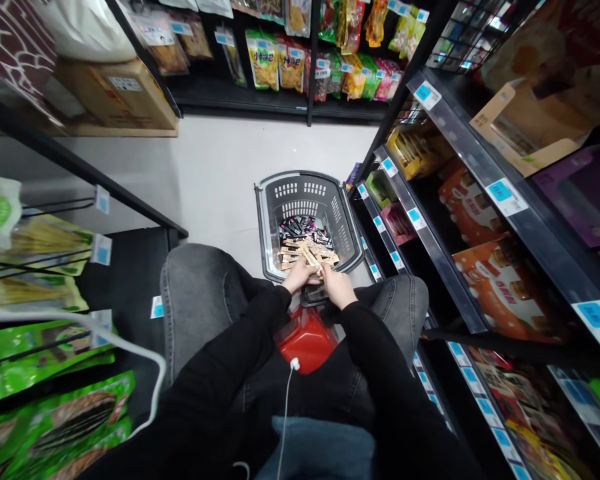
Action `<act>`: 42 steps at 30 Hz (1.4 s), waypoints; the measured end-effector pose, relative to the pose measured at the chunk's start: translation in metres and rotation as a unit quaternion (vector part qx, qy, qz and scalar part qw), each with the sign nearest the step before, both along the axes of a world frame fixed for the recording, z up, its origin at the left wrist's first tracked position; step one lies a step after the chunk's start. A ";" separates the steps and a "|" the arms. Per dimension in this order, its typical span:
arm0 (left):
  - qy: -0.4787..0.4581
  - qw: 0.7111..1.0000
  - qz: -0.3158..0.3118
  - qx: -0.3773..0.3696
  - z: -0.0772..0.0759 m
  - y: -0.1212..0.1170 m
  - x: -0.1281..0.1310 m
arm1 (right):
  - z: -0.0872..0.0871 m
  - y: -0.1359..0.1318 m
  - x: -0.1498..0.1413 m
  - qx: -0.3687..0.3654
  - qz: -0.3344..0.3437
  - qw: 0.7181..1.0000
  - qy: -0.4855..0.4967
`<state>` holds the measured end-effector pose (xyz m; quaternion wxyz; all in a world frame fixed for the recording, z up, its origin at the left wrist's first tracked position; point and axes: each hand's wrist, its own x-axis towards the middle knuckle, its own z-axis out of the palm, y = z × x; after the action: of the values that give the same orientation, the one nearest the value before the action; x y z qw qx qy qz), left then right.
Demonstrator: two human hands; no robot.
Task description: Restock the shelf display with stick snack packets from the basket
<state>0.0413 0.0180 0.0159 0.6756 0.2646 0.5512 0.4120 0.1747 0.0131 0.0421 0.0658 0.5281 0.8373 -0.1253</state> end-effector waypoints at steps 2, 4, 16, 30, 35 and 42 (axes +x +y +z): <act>0.001 1.000 0.008 -0.004 0.001 0.001 0.000 | 0.001 0.000 -0.003 -0.003 -0.017 1.000 0.001; 0.008 1.000 0.011 -0.011 0.002 0.001 0.001 | 0.000 0.000 -0.005 -0.007 -0.040 0.999 0.008; 0.006 0.999 -0.037 0.025 0.007 -0.013 0.019 | -0.025 0.008 0.006 0.008 -0.246 0.934 0.260; -0.088 0.993 -0.057 0.045 -0.009 -0.014 0.030 | -0.019 0.020 0.019 -0.064 -0.272 0.878 0.388; -0.058 0.992 -0.072 0.082 -0.009 -0.015 0.029 | -0.017 0.018 0.018 -0.064 -0.235 0.905 0.348; 0.160 0.972 -0.104 0.135 -0.011 -0.013 0.022 | -0.014 0.014 0.017 -0.155 -0.233 0.900 0.334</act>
<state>0.0633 0.0048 0.0051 0.5758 0.4715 0.5609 0.3626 0.1921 0.0274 0.0283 -0.1677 0.6187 0.6329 -0.4342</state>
